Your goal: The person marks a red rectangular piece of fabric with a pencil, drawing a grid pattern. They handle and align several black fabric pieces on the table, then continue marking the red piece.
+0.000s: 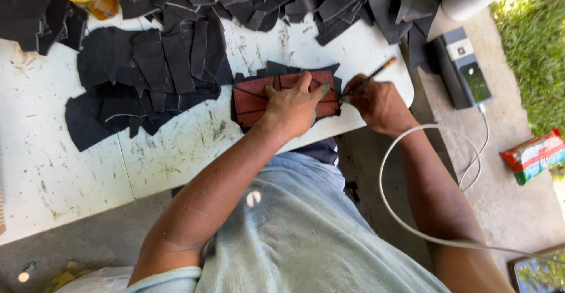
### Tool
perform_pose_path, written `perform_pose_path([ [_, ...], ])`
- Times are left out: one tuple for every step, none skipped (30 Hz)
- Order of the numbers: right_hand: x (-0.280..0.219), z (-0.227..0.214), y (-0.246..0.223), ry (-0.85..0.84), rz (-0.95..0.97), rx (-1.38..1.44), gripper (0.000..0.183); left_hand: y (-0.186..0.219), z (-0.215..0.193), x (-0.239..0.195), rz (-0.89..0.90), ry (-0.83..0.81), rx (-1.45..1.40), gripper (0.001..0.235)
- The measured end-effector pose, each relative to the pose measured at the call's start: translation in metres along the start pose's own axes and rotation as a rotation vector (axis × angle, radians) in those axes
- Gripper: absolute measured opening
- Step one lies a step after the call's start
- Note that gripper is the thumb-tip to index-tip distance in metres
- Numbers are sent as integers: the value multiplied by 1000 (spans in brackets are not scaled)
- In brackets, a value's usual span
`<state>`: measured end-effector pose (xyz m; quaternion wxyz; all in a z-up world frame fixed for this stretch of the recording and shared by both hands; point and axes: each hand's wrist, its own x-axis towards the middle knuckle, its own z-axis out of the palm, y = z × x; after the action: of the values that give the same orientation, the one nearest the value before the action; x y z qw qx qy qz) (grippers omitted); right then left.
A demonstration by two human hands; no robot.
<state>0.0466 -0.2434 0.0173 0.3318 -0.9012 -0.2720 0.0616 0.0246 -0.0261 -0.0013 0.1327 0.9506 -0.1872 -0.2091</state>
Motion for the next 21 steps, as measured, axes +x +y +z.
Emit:
perform_pose_path([
  [-4,2,-2,19,36,-16,11,0,2,-2,-10,-14,-1,61],
  [-7,2,-3,46,74,-38,11,0,3,-2,-12,-23,1,62],
  [-12,2,-6,72,113,-60,11,2,5,-3,-14,-32,3,62],
  [-9,-1,-8,36,130,-55,11,1,1,-1,-8,-29,15,63],
  [-5,-3,-10,0,147,-49,11,-1,-4,0,-3,-25,28,65],
  [-2,-4,-12,-43,164,-43,11,-1,-5,0,-1,-24,36,66],
  [2,-5,-11,-32,115,-35,12,-2,-6,2,-9,-22,33,66],
  [0,-4,-10,-24,74,-24,13,-1,-3,1,-14,-30,26,65],
  [0,-2,-8,-17,34,-13,14,0,0,1,-18,-37,19,65],
  [5,0,-4,24,55,-16,12,0,1,1,-13,-26,23,66],
  [11,1,-1,65,76,-18,10,0,2,1,-8,-14,28,66],
  [18,4,2,108,96,-19,8,0,1,1,-3,-4,34,67],
  [23,7,5,120,113,16,9,1,1,0,-9,-30,43,68],
  [31,9,7,135,126,46,10,1,-1,0,-15,-52,52,68],
  [39,9,8,149,140,77,11,0,-3,2,-20,-73,60,69],
  [41,10,9,143,168,70,10,0,-3,2,-13,-57,63,68],
  [43,10,11,137,197,63,8,1,-3,3,-6,-42,65,68],
  [42,11,11,129,227,59,7,1,-2,3,0,-31,67,67],
  [40,10,12,124,175,14,7,1,-1,3,-5,-45,52,67],
  [37,9,13,119,121,-27,7,-1,-1,2,-14,-60,39,66],
  [32,9,14,113,67,-68,7,-2,0,0,-23,-74,27,66],
])
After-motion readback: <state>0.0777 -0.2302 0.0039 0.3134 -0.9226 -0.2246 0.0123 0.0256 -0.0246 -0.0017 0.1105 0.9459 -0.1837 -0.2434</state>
